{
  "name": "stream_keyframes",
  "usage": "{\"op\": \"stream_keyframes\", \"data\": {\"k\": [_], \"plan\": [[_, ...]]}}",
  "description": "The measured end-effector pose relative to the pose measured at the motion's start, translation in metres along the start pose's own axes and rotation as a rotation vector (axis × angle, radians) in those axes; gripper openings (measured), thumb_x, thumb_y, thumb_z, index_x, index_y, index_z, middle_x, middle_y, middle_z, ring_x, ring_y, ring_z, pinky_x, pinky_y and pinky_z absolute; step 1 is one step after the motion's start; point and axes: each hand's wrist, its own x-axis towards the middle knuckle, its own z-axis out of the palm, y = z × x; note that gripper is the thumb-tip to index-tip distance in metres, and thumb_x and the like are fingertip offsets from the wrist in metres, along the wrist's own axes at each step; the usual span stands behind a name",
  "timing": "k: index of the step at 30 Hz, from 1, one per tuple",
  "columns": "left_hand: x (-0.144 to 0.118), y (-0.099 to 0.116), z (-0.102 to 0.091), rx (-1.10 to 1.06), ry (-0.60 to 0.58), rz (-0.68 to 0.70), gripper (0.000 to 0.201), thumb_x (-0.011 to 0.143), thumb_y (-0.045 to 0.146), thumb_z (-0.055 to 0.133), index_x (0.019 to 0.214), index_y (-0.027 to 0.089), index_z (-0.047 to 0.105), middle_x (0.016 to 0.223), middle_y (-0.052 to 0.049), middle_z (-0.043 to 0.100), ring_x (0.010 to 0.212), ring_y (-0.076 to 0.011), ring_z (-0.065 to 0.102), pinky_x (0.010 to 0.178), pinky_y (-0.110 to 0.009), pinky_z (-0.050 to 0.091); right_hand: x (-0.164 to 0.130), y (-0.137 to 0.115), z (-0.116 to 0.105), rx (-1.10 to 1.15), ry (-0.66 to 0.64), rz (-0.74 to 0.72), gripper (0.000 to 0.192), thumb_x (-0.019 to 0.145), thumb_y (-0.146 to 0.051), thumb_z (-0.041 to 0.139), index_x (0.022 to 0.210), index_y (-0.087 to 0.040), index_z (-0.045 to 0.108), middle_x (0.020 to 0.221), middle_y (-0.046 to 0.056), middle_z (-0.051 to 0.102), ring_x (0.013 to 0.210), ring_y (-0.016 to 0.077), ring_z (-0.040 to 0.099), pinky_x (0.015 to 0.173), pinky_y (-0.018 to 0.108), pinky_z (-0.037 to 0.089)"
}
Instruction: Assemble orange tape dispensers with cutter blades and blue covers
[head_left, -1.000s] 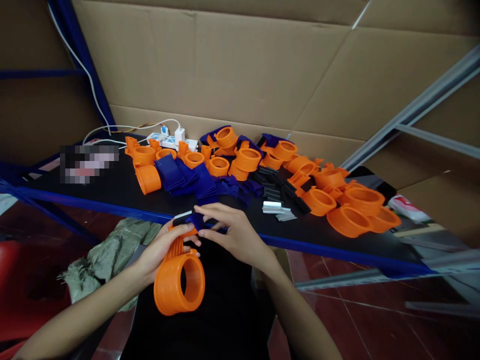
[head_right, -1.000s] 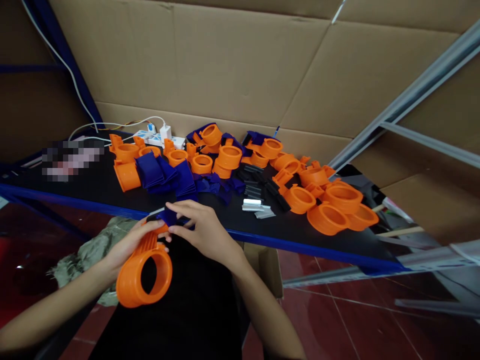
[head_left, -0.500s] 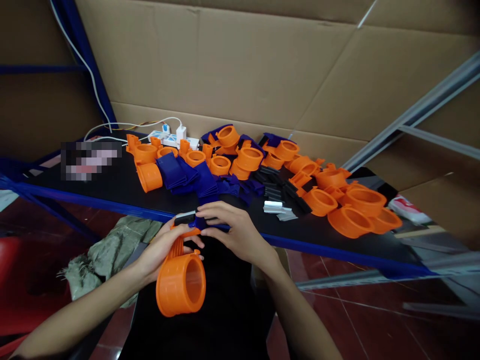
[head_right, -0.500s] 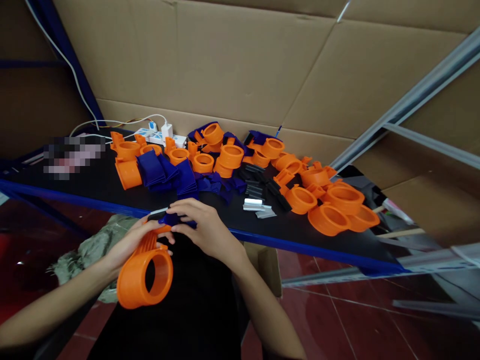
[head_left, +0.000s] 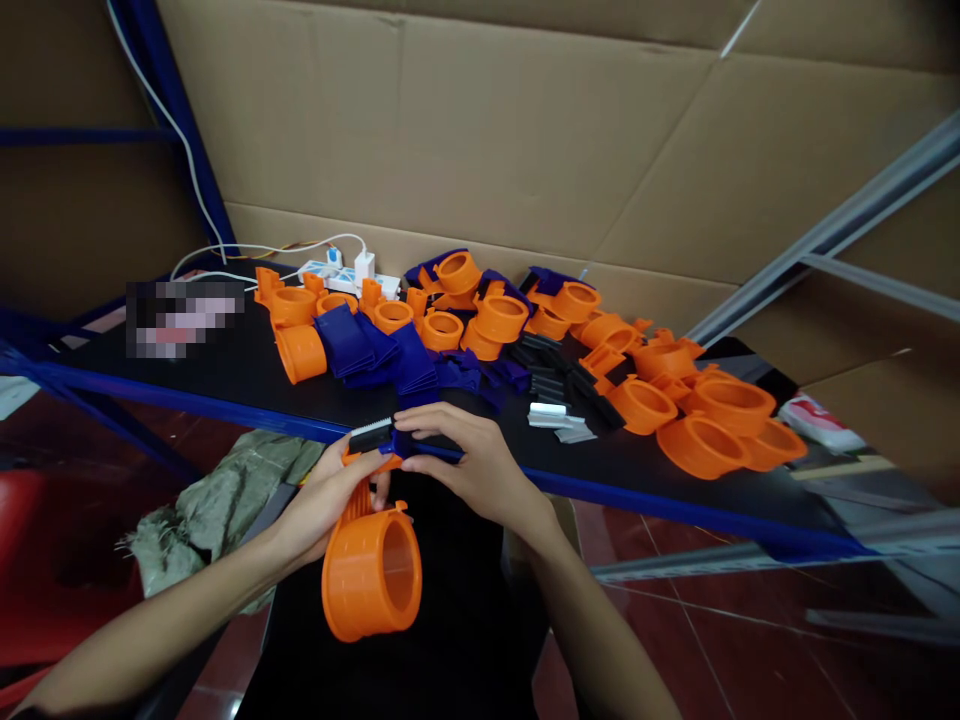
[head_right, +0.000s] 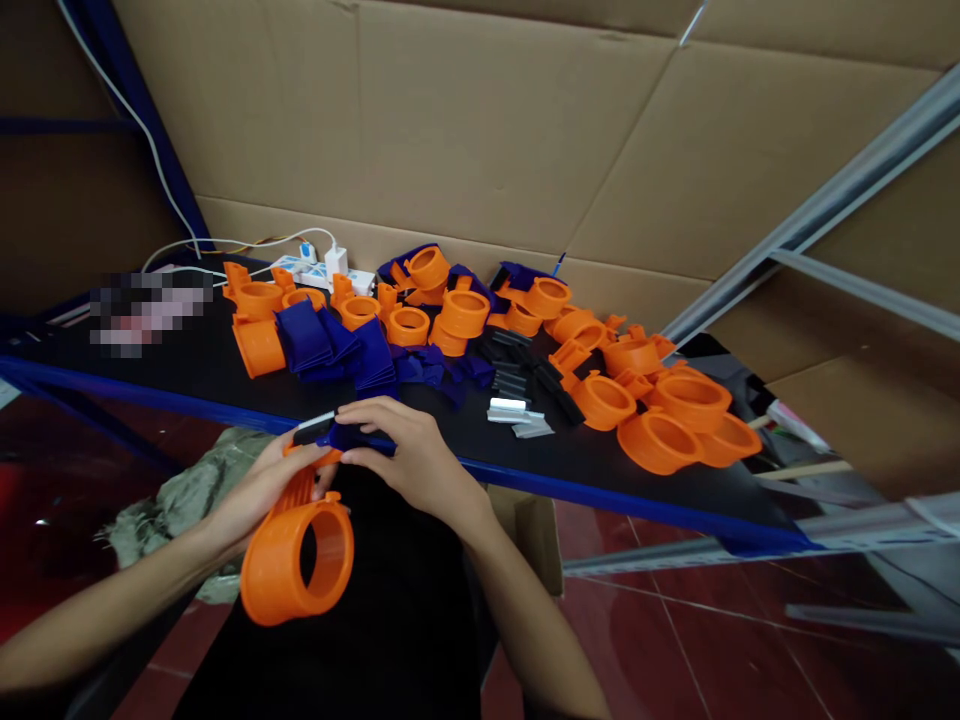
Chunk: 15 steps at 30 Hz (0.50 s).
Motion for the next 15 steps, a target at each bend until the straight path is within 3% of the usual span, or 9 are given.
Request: {"op": "stream_keyframes", "data": {"k": [3,8,15], "plan": [[-0.001,-0.003,-0.003,0.087,-0.035,0.066,0.026,0.086,0.031,0.069,0.105,0.019,0.056,0.055,0.006,0.054,0.046,-0.0093,0.047,0.057,-0.028,0.055,-0.002,-0.003,-0.002,0.000,0.001,-0.025,0.026,0.087,-0.023,0.071,0.113,-0.023,0.067,0.123,0.008,0.069,0.112,0.0202,0.065,0.095,0.036,0.056],[-0.001,-0.004,-0.009,0.261,-0.092,0.188,0.028,0.091,0.034,0.064,0.112,0.020,0.051,0.061,0.005,0.060,0.053,-0.0115,0.056,0.060,-0.025,0.051,-0.005,-0.008,-0.001,-0.054,0.043,-0.103,0.013,0.087,-0.019,0.071,0.100,-0.019,0.068,0.122,0.011,0.069,0.112,0.0218,0.067,0.097,0.037,0.056],[-0.004,-0.001,-0.012,0.338,-0.184,0.231,0.023,0.095,0.032,0.060,0.112,0.021,0.049,0.068,0.002,0.066,0.061,-0.0138,0.064,0.065,-0.027,0.053,-0.012,-0.025,-0.004,-0.189,-0.021,-0.129,0.009,0.092,-0.016,0.065,0.099,-0.019,0.069,0.125,0.011,0.068,0.116,0.0192,0.065,0.100,0.033,0.054]]}}
